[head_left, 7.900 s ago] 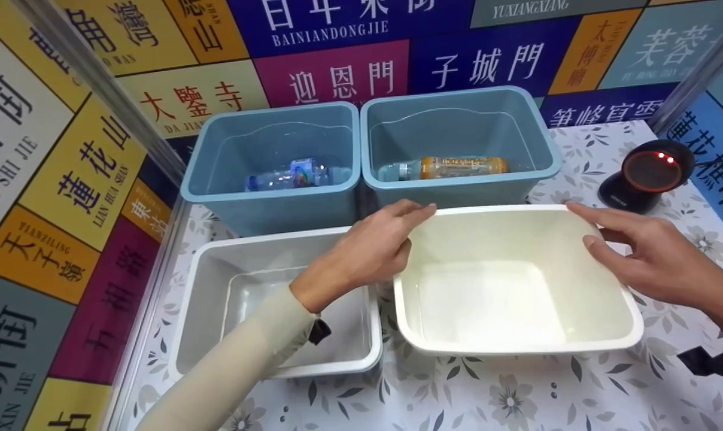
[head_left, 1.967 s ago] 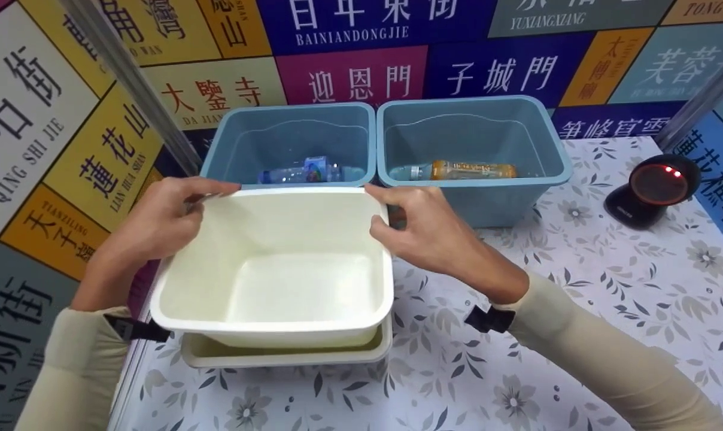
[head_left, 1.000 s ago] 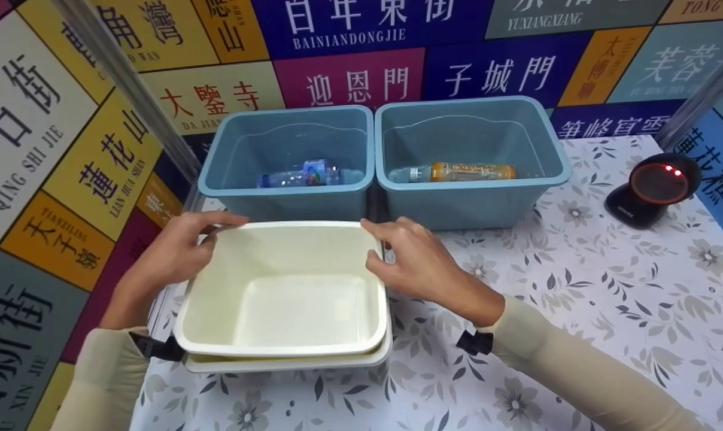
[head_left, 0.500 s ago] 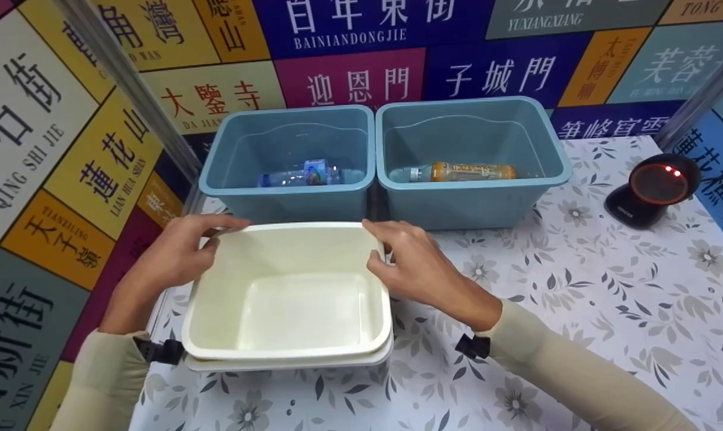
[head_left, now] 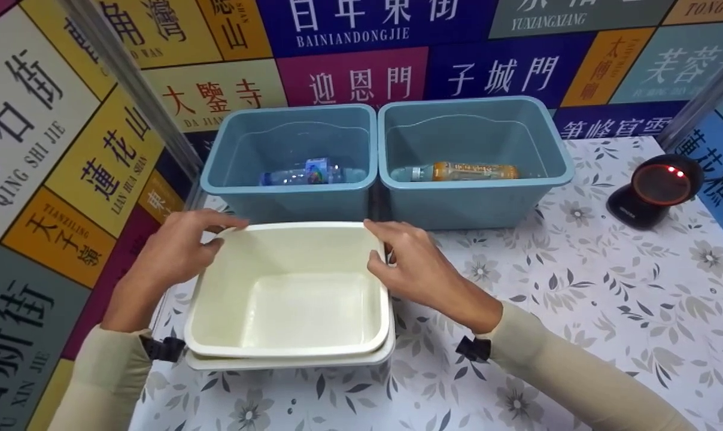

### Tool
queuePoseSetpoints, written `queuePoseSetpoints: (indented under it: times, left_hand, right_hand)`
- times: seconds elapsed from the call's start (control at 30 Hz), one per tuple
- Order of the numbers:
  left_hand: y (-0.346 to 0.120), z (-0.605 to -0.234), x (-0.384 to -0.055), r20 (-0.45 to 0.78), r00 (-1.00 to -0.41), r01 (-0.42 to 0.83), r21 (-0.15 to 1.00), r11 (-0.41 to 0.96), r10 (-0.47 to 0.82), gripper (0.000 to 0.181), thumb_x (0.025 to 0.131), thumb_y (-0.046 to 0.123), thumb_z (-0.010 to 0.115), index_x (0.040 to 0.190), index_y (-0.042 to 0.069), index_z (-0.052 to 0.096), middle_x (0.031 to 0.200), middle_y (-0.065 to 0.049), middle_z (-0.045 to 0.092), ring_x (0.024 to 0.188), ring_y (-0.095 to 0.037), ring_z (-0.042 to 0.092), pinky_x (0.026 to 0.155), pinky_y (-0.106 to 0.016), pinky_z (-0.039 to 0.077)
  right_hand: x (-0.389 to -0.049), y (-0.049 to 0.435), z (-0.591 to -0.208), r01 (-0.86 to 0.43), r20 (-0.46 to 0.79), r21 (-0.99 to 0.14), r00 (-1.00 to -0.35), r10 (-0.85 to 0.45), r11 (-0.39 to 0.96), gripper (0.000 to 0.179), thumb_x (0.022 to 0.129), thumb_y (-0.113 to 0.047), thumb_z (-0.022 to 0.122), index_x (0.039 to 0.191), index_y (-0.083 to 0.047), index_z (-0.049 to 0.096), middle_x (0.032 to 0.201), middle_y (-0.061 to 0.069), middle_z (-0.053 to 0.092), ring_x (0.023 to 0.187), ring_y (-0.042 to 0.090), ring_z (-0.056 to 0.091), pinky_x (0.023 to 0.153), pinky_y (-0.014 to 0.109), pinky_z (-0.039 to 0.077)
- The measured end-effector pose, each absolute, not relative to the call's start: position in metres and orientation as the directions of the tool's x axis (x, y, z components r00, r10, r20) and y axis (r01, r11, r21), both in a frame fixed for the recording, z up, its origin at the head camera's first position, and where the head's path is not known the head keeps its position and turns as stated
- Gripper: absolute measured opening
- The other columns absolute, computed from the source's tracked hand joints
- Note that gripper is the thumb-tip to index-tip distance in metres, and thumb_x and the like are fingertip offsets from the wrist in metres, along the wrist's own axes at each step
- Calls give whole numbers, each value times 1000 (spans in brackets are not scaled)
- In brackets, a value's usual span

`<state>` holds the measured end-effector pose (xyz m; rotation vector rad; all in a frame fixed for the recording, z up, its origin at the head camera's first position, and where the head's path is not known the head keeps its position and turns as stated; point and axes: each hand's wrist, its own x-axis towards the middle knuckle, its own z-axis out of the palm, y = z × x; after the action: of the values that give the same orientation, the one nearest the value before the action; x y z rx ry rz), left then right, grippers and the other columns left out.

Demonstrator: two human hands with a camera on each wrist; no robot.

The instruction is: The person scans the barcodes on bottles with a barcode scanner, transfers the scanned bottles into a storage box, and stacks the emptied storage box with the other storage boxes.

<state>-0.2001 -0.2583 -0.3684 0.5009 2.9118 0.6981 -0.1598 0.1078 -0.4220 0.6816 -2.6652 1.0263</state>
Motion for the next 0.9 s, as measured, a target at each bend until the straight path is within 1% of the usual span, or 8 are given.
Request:
queuePoseSetpoints:
  times: [0.1, 0.17, 0.23, 0.33, 0.43, 0.57, 0.7, 0.9]
  left_hand:
    - [-259, -364, -199, -37, -946, 271, 452, 850, 321, 38, 95, 13, 63, 129, 29, 69, 132, -5, 67, 111, -30, 70, 84, -49, 60]
    - [-260, -360, -200, -34, -950, 263, 449, 854, 310, 36, 96, 18, 63, 130, 27, 68, 133, -6, 66, 107, -31, 71, 84, -49, 60]
    - [-260, -358, -200, -24, -953, 263, 441, 858, 304, 35, 97, 22, 61, 132, 26, 67, 134, -6, 66, 107, -31, 71, 86, -50, 59]
    - [-259, -353, -201, -2, -954, 270, 435, 859, 301, 36, 99, 27, 59, 133, 24, 66, 133, -6, 67, 114, -30, 67, 93, -54, 55]
    - [-257, -349, -203, 10, -953, 278, 435, 857, 304, 37, 99, 31, 58, 135, 23, 65, 133, -6, 67, 120, -31, 62, 99, -57, 51]
    - [-251, -342, -204, 54, -949, 303, 420, 855, 309, 42, 99, 39, 59, 137, 22, 63, 134, -6, 66, 125, -31, 60, 102, -57, 48]
    - [-244, -332, -204, 125, -950, 311, 392, 866, 285, 49, 98, 47, 57, 142, 24, 58, 141, -7, 62, 132, -32, 55, 107, -59, 44]
    - [-233, -316, -207, 171, -956, 284, 339, 897, 238, 60, 97, 58, 51, 149, 29, 48, 153, -6, 50, 141, -34, 46, 111, -62, 38]
  right_hand:
    - [-160, 108, -422, -478, 335, -593, -878, -342, 647, 51, 91, -17, 59, 141, -10, 58, 126, 4, 68, 79, 8, 60, 62, 22, 51]
    - [-161, 109, -422, -473, 328, -602, -881, -341, 643, 50, 92, -20, 60, 141, -10, 59, 120, 3, 70, 78, 8, 61, 62, 22, 51]
    - [-161, 109, -422, -471, 325, -603, -882, -342, 643, 49, 94, -24, 61, 140, -11, 59, 117, 3, 70, 80, 8, 61, 64, 24, 52]
    - [-162, 112, -421, -456, 310, -585, -890, -335, 670, 49, 95, -36, 61, 140, -16, 60, 116, -2, 70, 87, 7, 62, 70, 28, 53]
    - [-163, 115, -420, -431, 296, -564, -902, -315, 704, 51, 95, -47, 60, 140, -23, 60, 127, -6, 67, 104, 8, 63, 82, 34, 55]
    - [-164, 122, -418, -418, 298, -560, -907, -296, 716, 51, 94, -54, 58, 139, -29, 60, 137, -9, 62, 124, 12, 59, 98, 41, 53]
    - [-166, 131, -415, -461, 368, -535, -881, -296, 708, 47, 95, -52, 58, 136, -29, 63, 138, -8, 62, 128, 15, 58, 102, 45, 50]
    - [-180, 152, -402, -533, 491, -469, -820, -294, 705, 40, 93, -36, 64, 132, -26, 66, 138, -3, 64, 129, 20, 58, 106, 48, 47]
